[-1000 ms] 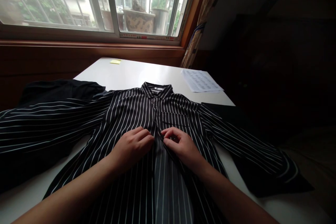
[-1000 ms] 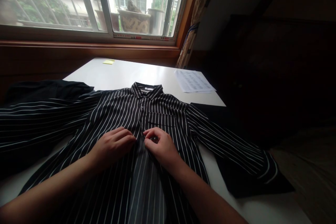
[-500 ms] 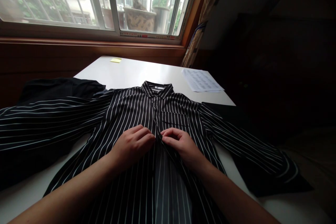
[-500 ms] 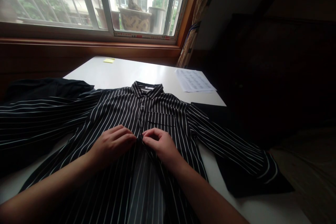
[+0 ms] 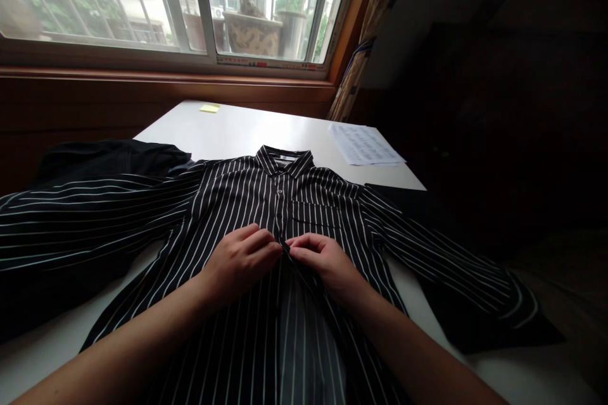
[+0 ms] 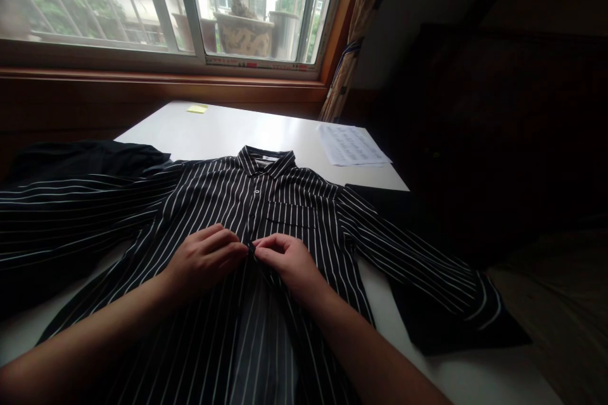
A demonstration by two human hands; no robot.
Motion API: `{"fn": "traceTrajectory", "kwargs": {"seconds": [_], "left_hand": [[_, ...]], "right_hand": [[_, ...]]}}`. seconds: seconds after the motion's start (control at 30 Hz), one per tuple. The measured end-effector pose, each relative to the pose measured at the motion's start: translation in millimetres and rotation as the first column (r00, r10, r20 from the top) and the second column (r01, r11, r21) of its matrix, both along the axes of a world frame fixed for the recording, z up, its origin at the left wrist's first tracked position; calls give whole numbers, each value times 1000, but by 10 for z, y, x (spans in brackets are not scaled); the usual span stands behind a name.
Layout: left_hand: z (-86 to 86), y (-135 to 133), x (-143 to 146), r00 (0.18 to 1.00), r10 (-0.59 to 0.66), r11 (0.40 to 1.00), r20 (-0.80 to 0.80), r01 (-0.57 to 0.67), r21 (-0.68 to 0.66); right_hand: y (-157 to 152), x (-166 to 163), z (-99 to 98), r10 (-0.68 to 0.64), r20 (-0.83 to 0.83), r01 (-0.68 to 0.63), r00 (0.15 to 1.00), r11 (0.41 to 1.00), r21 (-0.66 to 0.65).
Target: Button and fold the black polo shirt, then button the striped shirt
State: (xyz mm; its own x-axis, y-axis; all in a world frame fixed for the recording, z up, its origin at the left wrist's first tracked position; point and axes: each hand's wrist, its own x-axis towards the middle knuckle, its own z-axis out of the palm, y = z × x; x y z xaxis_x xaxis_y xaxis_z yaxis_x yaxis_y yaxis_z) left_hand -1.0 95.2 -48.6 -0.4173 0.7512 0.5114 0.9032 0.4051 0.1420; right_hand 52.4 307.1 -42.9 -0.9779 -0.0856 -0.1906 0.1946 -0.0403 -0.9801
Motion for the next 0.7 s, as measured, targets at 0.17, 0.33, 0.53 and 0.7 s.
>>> {"fn": "traceTrajectory", "kwargs": {"seconds": [0.17, 0.33, 0.53, 0.7], "left_hand": [[2, 1, 10, 1000, -4, 1000, -16, 4, 7], [2, -2, 13, 1000, -13, 1000, -17, 13, 14], [-3, -6, 9, 998, -25, 999, -62, 28, 44], [-7, 5, 4, 995, -35, 997, -92, 41, 61]], "right_hand": [[-6, -1, -2, -9, 11, 9, 1000, 1000, -15], [-10, 0, -10, -7, 12, 8, 1000, 1000, -26], [-13, -14, -7, 1, 36, 0, 999, 1000, -22], [-21, 2, -12, 6, 41, -5, 999, 999, -33]]}}
